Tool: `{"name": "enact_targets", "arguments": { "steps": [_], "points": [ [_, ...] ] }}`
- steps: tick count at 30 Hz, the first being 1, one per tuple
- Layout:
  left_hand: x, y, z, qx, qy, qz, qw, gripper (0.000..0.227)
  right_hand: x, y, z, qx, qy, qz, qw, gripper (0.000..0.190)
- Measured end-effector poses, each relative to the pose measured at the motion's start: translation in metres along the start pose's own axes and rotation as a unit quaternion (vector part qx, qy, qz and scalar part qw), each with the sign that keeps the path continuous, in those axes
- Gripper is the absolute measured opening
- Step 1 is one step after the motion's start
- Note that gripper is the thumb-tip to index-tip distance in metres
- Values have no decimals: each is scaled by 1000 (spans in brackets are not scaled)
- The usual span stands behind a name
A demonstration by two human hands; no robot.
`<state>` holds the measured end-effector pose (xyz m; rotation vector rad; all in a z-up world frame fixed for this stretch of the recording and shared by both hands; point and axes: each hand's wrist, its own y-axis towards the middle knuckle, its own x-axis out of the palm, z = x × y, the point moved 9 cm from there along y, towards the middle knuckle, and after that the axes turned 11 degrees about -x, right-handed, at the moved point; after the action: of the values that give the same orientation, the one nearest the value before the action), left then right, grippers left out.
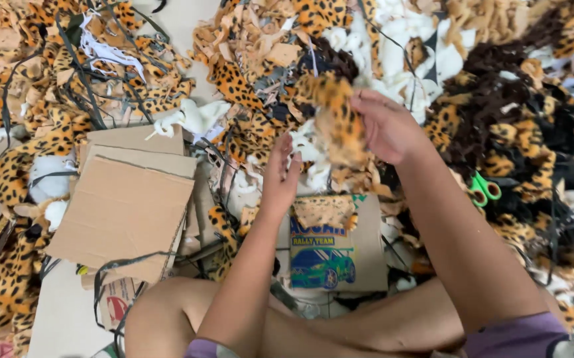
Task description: Assembling small items using cardboard, fabric scraps, and string while sitting on the floor
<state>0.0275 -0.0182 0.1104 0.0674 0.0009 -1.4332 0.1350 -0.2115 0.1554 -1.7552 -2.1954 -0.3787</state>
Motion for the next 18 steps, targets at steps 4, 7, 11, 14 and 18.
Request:
{"name": "enact_targets", "arguments": {
  "steps": [4, 7, 11, 14, 18],
  "points": [
    [29, -47, 57, -122, -226, -152, 955, 61, -1, -104, -4, 135, -56, -45, 988, 31],
    [57, -78, 4, -190, -193, -183, 945, 45, -18, -155, 25, 215, 36, -10, 976, 35],
    [59, -115, -21, -306, -139, -97, 937, 28, -55, -206, 57, 255, 3, -44, 966, 62],
    [49, -143, -37, -426, -123, 11, 896, 44, -87, -227, 91, 254, 4, -120, 960, 89],
    [49, -161, -80, -505, -180, -53, 843, 47, -58, -228, 53, 232, -184, -252, 921, 86]
  ]
}}
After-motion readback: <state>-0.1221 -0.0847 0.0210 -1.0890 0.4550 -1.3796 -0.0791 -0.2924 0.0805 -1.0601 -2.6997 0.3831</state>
